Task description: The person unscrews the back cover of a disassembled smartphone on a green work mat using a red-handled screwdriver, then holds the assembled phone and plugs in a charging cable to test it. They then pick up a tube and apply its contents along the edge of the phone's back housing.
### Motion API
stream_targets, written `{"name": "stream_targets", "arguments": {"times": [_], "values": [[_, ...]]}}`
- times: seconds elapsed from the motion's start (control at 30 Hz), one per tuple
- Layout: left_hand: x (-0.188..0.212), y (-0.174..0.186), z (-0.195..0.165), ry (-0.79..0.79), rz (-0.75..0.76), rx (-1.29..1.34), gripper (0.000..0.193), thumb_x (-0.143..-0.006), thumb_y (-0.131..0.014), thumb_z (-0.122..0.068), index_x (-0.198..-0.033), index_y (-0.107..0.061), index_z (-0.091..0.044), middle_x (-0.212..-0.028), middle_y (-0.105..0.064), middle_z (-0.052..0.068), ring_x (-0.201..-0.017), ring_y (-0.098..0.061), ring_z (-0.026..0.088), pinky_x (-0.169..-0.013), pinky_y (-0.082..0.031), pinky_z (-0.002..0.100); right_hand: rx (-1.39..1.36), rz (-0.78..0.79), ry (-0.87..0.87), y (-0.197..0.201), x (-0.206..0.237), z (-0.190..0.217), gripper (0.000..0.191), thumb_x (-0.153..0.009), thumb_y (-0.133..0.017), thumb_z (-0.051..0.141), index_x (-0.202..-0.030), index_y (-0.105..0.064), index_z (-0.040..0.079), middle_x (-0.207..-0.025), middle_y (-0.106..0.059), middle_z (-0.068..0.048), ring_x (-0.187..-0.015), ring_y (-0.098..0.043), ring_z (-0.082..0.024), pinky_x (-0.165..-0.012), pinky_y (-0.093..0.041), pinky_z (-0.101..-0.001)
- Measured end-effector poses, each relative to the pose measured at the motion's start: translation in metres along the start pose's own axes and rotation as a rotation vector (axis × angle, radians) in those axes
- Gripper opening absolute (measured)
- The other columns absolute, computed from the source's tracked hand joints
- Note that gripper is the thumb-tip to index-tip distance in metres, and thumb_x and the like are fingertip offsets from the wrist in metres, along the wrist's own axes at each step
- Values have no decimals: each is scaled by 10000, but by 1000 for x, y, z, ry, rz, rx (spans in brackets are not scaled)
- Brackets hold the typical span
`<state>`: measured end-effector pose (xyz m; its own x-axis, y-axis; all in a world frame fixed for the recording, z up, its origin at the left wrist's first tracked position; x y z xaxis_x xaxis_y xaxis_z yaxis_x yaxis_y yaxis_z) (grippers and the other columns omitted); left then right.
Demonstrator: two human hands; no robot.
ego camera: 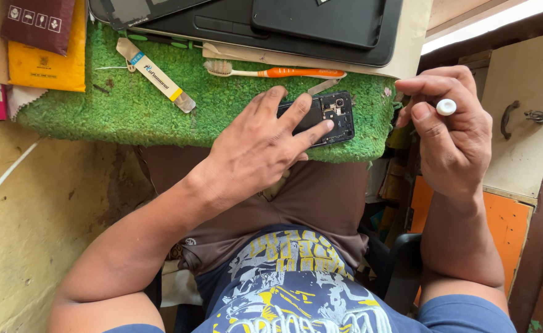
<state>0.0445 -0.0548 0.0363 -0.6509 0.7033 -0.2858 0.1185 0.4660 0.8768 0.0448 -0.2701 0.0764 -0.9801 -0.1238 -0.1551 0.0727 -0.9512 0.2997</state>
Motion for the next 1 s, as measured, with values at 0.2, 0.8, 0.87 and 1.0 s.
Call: {"name": "stream_targets", "arguments": {"times": [0.2, 0.8, 0.87, 1.0], "values": [[1, 1, 2, -15, 6, -26, 557, -876, -742, -329, -1392, -636, -147, -1374, -518, 171, -1211, -529, 418, -1037, -490, 502, -113, -48, 47, -3, -1, -1, 284, -1107, -558, 153, -1269, -645, -64, -1203, -488, -85, -957, -582, -100, -897, -540, -239], [-1, 6, -1, -46, 4, -46, 544, -841, -777, -314, -1330, -643, -120, -1315, -533, 152, -1203, -539, 419, -1022, -517, 494, -157, -187, 168, 4, 8, -20, 389, -1140, -681, 223, -1371, -502, -34, -1051, -640, -89, -832, -632, -107, -756, -597, -230], [-1, 7, -1, -47, 1, -48, 542, -841, -779, -312, -1328, -642, -119, -1315, -533, 154, -1201, -539, 418, -1022, -520, 492, -136, -188, 158, 2, 8, -23, 367, -1144, -685, 188, -1374, -505, -35, -1053, -626, -90, -839, -622, -106, -773, -605, -237], [-1, 7, -1, -51, 5, -48, 539, -839, -781, -310, -1322, -638, -119, -1313, -534, 156, -1199, -538, 417, -1015, -522, 492, -121, -136, 135, -7, 9, -31, 335, -1119, -680, 144, -1344, -513, -38, -1075, -633, -99, -878, -648, -107, -800, -609, -245]]}}
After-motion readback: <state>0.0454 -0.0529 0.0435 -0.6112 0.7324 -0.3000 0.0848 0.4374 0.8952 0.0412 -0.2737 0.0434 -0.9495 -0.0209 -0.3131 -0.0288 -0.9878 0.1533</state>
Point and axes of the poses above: each hand's wrist, its own x-axis away from the middle knuckle, its own y-axis out of the back of the hand, z = x × y, the point moved 7 cm from there along -x, towards the middle knuckle
